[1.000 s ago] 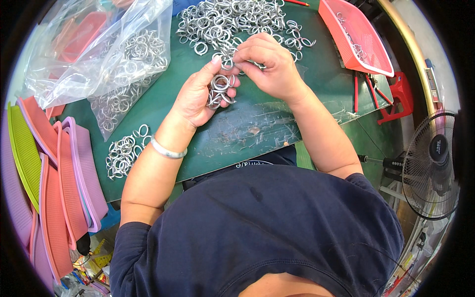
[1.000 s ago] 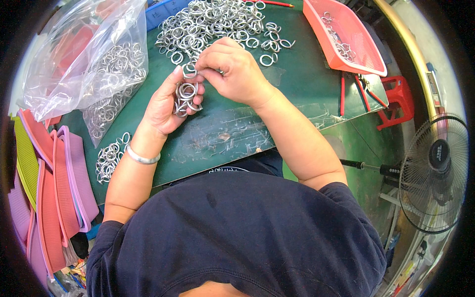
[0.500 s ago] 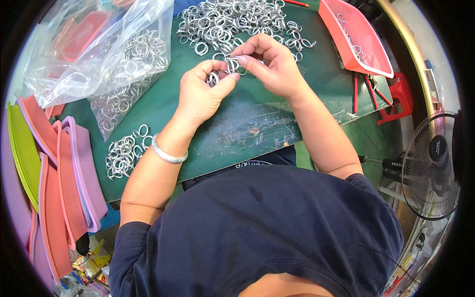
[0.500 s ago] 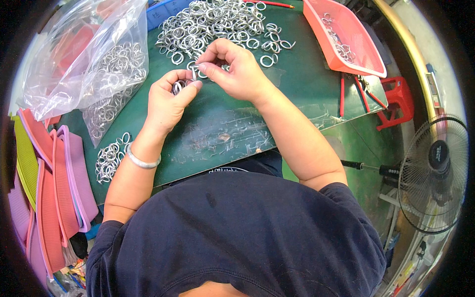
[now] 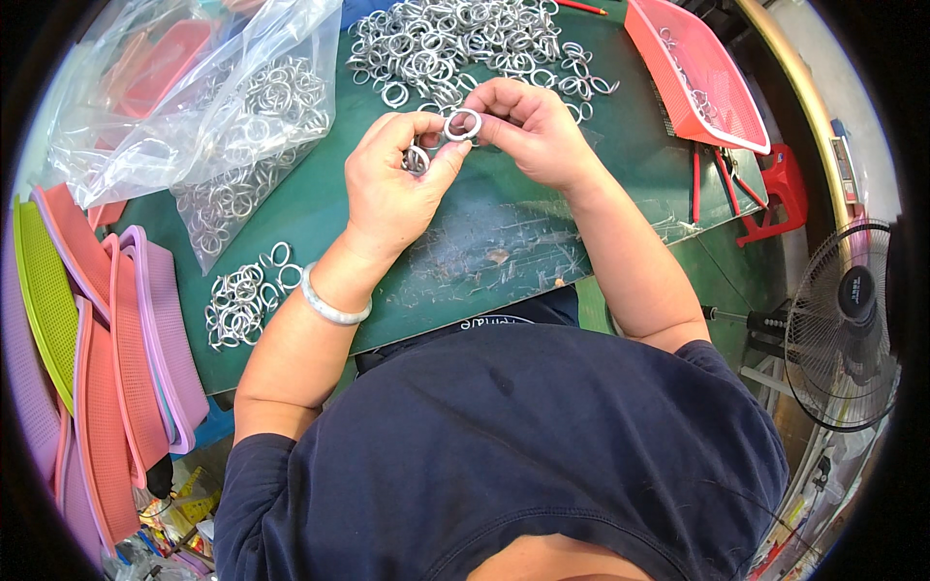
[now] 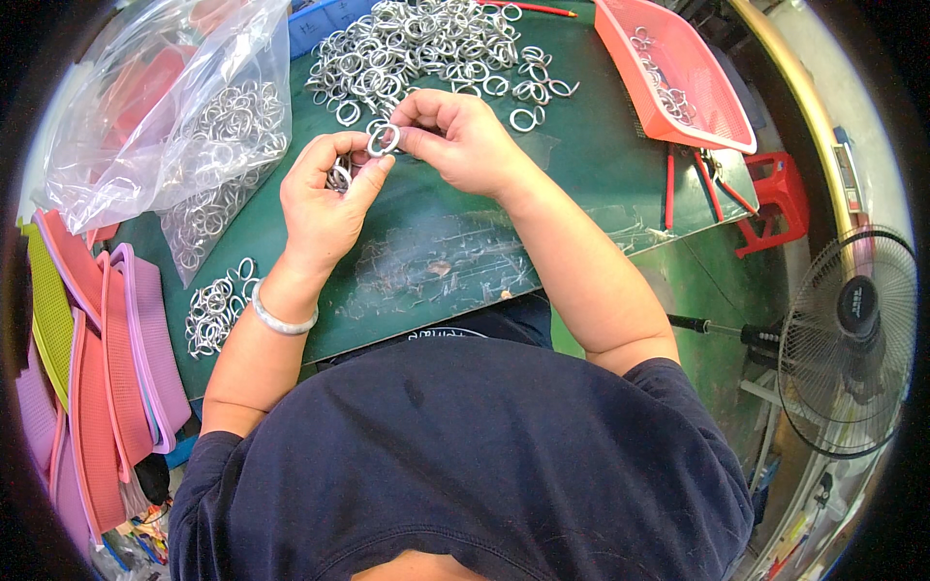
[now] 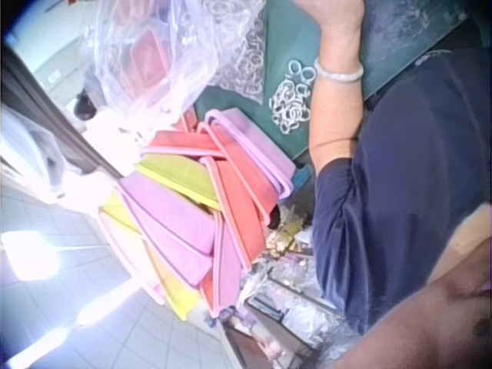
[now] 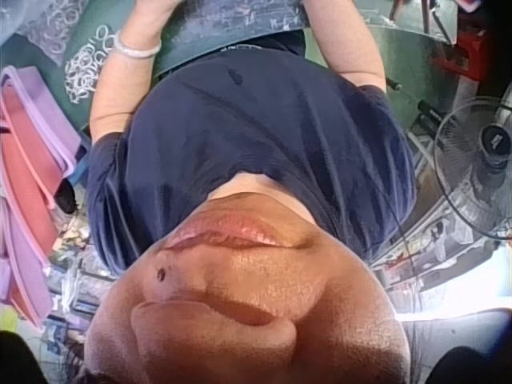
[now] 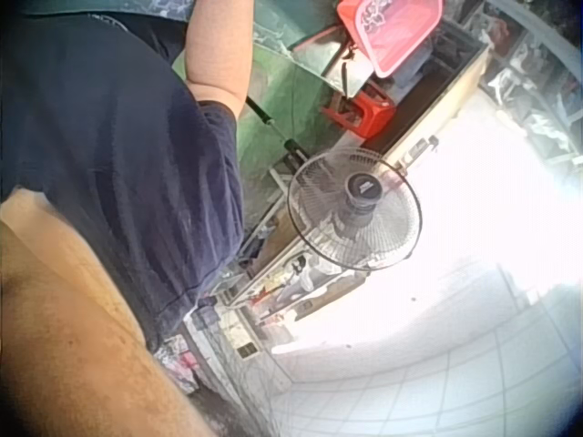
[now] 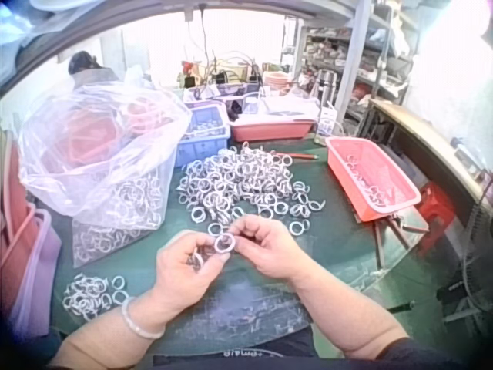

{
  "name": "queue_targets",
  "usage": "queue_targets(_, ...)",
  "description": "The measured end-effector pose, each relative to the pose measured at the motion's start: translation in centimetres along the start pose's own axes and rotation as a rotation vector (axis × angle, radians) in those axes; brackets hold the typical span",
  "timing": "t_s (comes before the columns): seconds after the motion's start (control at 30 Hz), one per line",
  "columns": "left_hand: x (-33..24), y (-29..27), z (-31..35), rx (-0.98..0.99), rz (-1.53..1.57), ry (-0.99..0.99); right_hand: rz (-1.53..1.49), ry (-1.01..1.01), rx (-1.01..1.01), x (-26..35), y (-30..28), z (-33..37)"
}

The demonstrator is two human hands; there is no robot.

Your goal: The person picks up small metal rings from a pile and links them together by hand on a green workbench.

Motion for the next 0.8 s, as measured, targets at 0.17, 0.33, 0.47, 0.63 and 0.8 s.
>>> queue_targets(0.17,-0.4,0.0,-0.1,-0.020,0.020,0.016,0.029,0.039,0.028,-0.2,0.3,0.1)
queue_targets(0.33,-0.6,-0.1,0.0,0.024,-0.032,0.038,0.042,0.065,0.070,-0.1,0.4,0.2)
queue_targets(0.47,-0.9,-0.1,0.0,0.019,-0.052,0.051,0.069,0.069,0.073,0.2,0.6,0.3)
queue_targets(0.63,-1.4,-0.1,-0.1,0.010,-0.074,0.136,0.059,0.053,0.086,-0.2,0.6,0.3)
queue_targets(0.8,-1.3,-0.3,-0.1,0.001,-0.059,0.200,0.059,0.040,0.104,0.2,0.7,0.3)
Point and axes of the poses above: each hand's wrist, its own z-axis away from the middle knuckle, its own y-axis out of the palm, x = y × z, the point moved 5 cm from there along -z, towards the middle knuckle
